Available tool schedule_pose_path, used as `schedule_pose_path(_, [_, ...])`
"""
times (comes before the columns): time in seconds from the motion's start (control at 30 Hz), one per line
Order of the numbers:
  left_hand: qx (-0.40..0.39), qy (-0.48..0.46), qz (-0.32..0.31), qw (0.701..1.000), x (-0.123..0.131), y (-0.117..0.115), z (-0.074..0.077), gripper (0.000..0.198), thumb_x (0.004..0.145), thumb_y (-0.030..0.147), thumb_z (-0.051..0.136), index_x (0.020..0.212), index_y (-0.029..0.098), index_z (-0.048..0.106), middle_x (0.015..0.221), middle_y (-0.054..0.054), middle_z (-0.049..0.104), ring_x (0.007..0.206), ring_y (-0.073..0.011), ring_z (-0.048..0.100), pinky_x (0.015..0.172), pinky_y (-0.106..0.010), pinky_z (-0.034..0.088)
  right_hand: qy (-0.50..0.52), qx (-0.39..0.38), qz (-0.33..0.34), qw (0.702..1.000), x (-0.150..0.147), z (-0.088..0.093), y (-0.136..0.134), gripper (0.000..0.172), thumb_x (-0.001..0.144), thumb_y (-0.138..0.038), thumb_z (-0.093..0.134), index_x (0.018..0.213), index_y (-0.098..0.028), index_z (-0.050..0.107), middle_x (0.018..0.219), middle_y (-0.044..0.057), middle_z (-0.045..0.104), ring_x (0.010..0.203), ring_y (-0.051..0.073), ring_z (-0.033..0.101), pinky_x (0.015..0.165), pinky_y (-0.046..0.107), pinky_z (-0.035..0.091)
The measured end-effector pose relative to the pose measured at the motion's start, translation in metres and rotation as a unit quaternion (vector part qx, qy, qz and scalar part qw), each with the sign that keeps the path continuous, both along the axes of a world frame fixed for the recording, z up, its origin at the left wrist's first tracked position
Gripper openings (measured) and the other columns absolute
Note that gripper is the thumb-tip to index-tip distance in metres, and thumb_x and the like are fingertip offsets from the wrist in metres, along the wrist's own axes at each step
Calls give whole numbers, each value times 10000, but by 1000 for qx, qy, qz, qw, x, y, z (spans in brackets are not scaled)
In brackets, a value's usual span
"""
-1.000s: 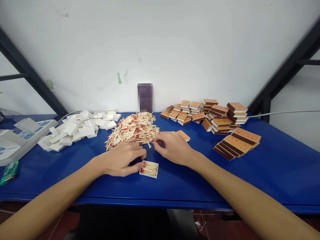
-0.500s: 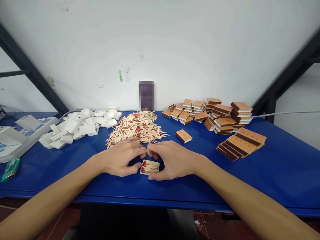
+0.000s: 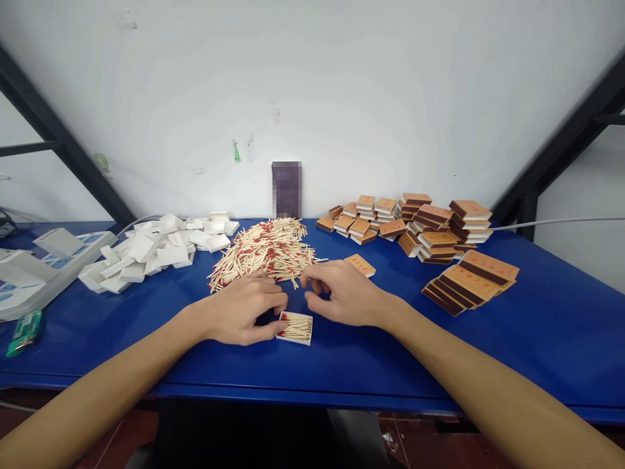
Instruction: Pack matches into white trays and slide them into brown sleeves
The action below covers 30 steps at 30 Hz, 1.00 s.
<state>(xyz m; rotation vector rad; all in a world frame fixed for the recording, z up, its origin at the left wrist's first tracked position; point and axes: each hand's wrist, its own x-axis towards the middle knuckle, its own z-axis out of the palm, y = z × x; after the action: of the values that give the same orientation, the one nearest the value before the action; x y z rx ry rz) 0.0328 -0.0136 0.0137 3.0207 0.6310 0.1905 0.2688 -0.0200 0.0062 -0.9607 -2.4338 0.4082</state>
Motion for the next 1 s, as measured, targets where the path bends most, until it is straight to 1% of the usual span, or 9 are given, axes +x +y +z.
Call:
schedule_pose_path(0.07, [-3,-2,-1,1000,0,-1,0,248,913,400,530,791,186,557,737,5,600,704,-166,553,779,-332,374,-10,16,-64,998,-2,-6,6,92,840,-193,509,838,-181,600,621,-23,556,553,120,481,568,249,335])
schedule_pose_path(0.2, [4,-8,-2,1000,1,0,2,269,933,392,501,780,180,562,726,-2,597,693,-164,548,772,-334,381,-8,17,-107,994,-9,-18,12,127,881,-274,520,867,-188,612,546,-48,523,485,114,454,531,240,306])
schedule_pose_path(0.27, [24,-18,17,999,1,2,2,261,964,351,445,819,177,574,757,-13,608,716,-171,557,769,-340,388,-3,25,-126,992,-13,-21,12,162,886,-334,541,877,-190,615,525,-53,515,469,117,451,519,240,295])
schedule_pose_path(0.37, [64,-39,67,995,-1,8,1,229,977,285,403,939,167,595,886,-48,632,818,-197,579,791,-351,407,-17,39,-151,988,-19,-23,12,211,857,-393,601,845,-183,615,545,-39,531,485,121,457,522,243,292])
schedule_pose_path(0.47, [93,-42,106,989,-4,14,-3,225,973,258,411,1035,162,604,980,-77,611,905,-222,570,816,-362,419,-47,44,-153,986,-23,-23,12,213,848,-383,623,785,-180,617,597,-13,561,526,127,467,539,248,298])
schedule_pose_path(0.57, [100,-35,121,987,-6,18,-6,244,975,256,414,1071,169,620,992,-82,581,922,-224,552,832,-365,418,-58,40,-149,986,-24,-23,14,156,857,-304,603,774,-174,632,604,-10,561,539,127,467,557,251,308])
schedule_pose_path(0.7, [91,-28,121,988,-7,19,-7,274,971,263,434,1125,191,649,980,-77,559,932,-222,532,835,-362,410,-57,28,-146,987,-22,-22,15,116,840,-242,585,771,-170,645,586,-18,544,525,121,457,558,250,308])
schedule_pose_path(0.87, [86,-15,123,989,-7,20,-6,309,973,266,434,1141,206,687,945,-79,554,928,-228,527,796,-354,410,-83,-7,-143,986,-16,-14,13,112,820,-217,578,750,-179,657,597,-13,554,530,123,473,556,252,315])
schedule_pose_path(1.0, [89,-20,121,988,-7,20,-7,289,964,262,464,1124,205,698,944,-76,563,922,-227,531,819,-368,417,-113,-25,-114,987,-7,-7,12,101,816,-217,585,747,-191,654,608,-18,560,530,118,465,544,254,298])
